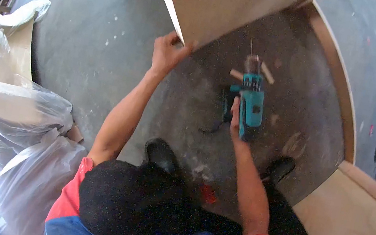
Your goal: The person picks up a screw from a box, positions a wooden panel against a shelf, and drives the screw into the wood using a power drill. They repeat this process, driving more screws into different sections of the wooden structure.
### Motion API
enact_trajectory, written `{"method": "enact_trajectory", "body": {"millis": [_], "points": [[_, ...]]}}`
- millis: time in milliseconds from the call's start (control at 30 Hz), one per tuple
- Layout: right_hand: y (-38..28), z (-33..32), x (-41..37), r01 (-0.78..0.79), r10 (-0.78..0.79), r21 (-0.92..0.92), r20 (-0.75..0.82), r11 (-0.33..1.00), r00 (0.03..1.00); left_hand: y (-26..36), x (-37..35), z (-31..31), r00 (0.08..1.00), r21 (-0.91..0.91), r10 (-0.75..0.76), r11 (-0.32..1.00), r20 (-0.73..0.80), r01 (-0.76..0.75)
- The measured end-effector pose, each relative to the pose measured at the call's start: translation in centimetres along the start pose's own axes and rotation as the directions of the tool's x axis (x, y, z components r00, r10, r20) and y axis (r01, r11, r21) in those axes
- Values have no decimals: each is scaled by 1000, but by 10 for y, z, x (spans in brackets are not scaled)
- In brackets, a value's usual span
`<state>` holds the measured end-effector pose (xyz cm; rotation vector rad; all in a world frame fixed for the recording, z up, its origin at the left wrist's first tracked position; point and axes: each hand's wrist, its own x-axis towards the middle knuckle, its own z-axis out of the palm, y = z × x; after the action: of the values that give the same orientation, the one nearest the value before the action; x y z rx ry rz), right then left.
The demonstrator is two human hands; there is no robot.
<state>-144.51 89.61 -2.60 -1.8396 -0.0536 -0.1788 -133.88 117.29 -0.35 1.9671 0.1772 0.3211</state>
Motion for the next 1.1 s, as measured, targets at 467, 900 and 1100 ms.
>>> {"method": "enact_trajectory", "body": {"millis": [467, 900, 1100], "points": [[15, -24, 5, -388, 324, 278, 250, 879, 913, 289, 94, -124, 824, -686, 566, 610, 28, -395], [14, -49, 30, -160, 129, -11, 643, 987, 755, 354, 99, -133, 868, -679, 495, 626, -34, -384], [-13, -63, 56, -486, 224, 173, 724, 857, 652, 341, 83, -136, 925, -566, 380, 759, -16, -321]]}}
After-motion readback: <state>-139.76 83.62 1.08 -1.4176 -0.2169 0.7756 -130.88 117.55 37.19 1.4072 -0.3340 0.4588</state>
